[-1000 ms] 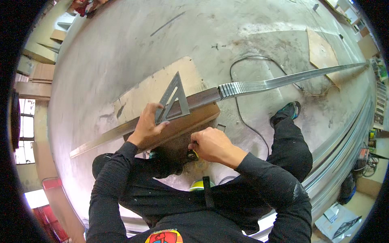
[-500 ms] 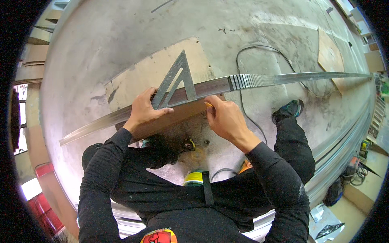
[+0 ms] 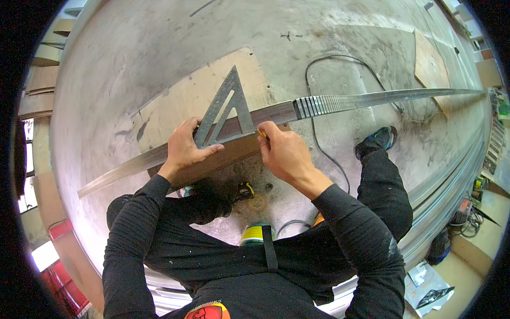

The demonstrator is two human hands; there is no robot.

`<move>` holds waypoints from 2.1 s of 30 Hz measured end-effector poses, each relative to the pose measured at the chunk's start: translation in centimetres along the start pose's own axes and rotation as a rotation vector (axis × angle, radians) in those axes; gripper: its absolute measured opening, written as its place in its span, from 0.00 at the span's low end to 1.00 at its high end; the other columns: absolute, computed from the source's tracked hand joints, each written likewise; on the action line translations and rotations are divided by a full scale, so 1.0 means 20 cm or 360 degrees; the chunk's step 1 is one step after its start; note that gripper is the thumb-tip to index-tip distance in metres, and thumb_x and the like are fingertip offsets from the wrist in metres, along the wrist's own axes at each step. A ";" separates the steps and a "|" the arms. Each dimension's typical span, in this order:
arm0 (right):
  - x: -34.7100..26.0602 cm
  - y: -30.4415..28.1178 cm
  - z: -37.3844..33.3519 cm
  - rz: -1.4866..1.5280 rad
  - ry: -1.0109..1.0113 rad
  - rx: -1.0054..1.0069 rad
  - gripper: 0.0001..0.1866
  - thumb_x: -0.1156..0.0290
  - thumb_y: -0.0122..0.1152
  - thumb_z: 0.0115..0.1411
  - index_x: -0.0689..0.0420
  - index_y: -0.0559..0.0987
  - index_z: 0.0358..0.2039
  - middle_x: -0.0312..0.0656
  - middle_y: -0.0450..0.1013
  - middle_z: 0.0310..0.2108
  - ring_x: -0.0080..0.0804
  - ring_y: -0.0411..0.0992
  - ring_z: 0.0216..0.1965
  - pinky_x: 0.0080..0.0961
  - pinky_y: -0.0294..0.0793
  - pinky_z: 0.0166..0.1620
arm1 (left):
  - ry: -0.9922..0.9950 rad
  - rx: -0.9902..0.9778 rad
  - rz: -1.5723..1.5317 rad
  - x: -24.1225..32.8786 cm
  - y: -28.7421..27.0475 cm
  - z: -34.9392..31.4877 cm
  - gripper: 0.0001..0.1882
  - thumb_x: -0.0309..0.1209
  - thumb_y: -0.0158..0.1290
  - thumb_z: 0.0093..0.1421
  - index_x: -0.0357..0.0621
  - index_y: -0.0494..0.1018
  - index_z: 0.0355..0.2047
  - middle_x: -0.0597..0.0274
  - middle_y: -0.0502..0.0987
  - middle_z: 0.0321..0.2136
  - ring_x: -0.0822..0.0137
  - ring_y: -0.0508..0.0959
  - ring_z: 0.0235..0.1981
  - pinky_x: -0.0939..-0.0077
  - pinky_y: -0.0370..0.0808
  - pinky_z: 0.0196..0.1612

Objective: The person is using a tape measure and a speed square to measure and mark a metal track with a pencil.

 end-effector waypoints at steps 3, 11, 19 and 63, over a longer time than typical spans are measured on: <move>0.00 0.02 0.01 0.0078 0.0009 -0.0026 0.09 0.68 0.58 0.68 0.56 0.77 0.46 0.56 0.80 0.28 0.61 0.79 0.32 0.54 0.77 0.36 | 0.0003 0.0005 0.0045 -0.01 0.00 -0.01 0.41 0.66 0.71 0.42 0.44 0.79 0.44 0.57 0.81 0.37 0.54 0.80 0.41 0.60 0.75 0.46; 0.00 0.04 0.02 0.0069 0.0044 -0.0060 0.09 0.68 0.58 0.68 0.57 0.77 0.45 0.57 0.80 0.28 0.61 0.79 0.32 0.54 0.77 0.37 | -0.0033 0.0016 -0.0009 -0.02 0.00 -0.01 0.42 0.66 0.71 0.41 0.44 0.79 0.43 0.57 0.80 0.36 0.54 0.80 0.40 0.60 0.74 0.46; -0.01 0.02 0.13 0.0151 0.0096 -0.0029 0.08 0.69 0.59 0.67 0.58 0.79 0.43 0.58 0.80 0.28 0.62 0.79 0.33 0.52 0.78 0.37 | -0.0079 0.0020 -0.0019 -0.02 0.00 0.00 0.41 0.63 0.73 0.39 0.44 0.79 0.43 0.57 0.80 0.37 0.53 0.80 0.41 0.59 0.73 0.47; 0.05 -0.07 -0.01 0.0266 0.0189 0.0005 0.10 0.67 0.59 0.66 0.58 0.78 0.44 0.55 0.82 0.35 0.60 0.80 0.38 0.51 0.78 0.42 | 0.0127 0.0060 0.0078 0.03 0.03 0.02 0.42 0.63 0.72 0.44 0.40 0.78 0.46 0.53 0.82 0.37 0.53 0.83 0.39 0.62 0.78 0.44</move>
Point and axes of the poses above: each hand's wrist, its own z-axis towards the middle knuckle, its own y-axis out of the palm, x = y × z, the point moved 6 cm from there along z, towards the middle knuckle
